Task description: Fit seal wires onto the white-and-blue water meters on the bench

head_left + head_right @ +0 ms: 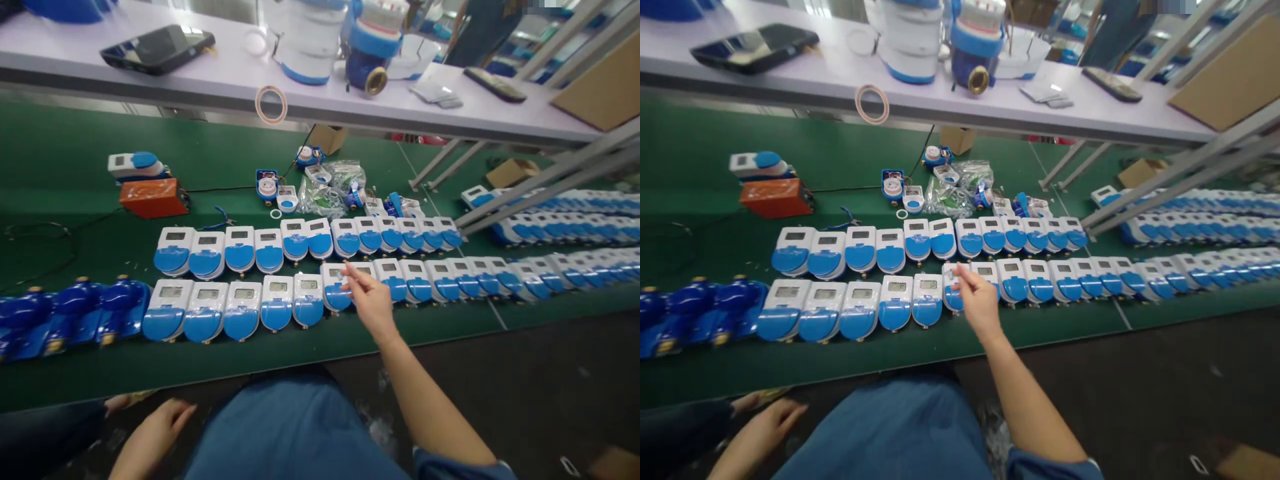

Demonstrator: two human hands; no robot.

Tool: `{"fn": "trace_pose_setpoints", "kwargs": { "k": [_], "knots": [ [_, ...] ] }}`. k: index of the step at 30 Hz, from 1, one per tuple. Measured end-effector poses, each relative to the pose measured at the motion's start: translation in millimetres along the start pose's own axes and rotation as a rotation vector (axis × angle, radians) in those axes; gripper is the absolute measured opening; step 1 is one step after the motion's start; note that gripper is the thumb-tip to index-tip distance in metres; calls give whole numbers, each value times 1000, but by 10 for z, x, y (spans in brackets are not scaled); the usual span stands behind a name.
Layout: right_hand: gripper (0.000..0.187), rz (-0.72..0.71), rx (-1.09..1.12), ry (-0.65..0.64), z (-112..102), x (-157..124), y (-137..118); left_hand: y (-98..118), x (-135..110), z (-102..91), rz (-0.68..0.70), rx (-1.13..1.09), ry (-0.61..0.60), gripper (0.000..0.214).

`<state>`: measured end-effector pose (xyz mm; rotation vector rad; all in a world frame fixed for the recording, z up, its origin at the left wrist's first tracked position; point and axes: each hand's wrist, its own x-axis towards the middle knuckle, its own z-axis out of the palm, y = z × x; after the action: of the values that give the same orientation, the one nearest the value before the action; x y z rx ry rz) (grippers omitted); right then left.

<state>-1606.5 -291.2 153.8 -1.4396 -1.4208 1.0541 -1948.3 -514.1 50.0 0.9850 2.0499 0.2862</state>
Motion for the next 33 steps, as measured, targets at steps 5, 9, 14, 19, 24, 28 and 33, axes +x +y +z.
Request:
{"fn": "trace_pose_setpoints", "kwargs": {
  "k": [5,9,14,19,24,28,33],
  "knots": [
    [34,-63,-38,-212,555,-991,3,1153,-90,184,451,-430,-212,61],
    [40,-120,-152,-178,616,-1256,80,1742,-142,505,416,-589,-371,57],
    [37,-185,-451,-8,232,-1269,377,1682,-149,555,413,-515,-489,28],
    [27,-146,-508,279,-78,-1144,629,1447,-130,524,336,-529,-745,25],
    [28,97,-71,320,228,-1044,826,1344,11,786,77,-634,-927,37],
    [25,244,111,277,537,-1073,1011,1352,223,1103,-141,-744,-856,41],
    [18,170,-5,192,640,-1110,1172,1431,443,1396,-350,-960,-735,11]
  ]
}}
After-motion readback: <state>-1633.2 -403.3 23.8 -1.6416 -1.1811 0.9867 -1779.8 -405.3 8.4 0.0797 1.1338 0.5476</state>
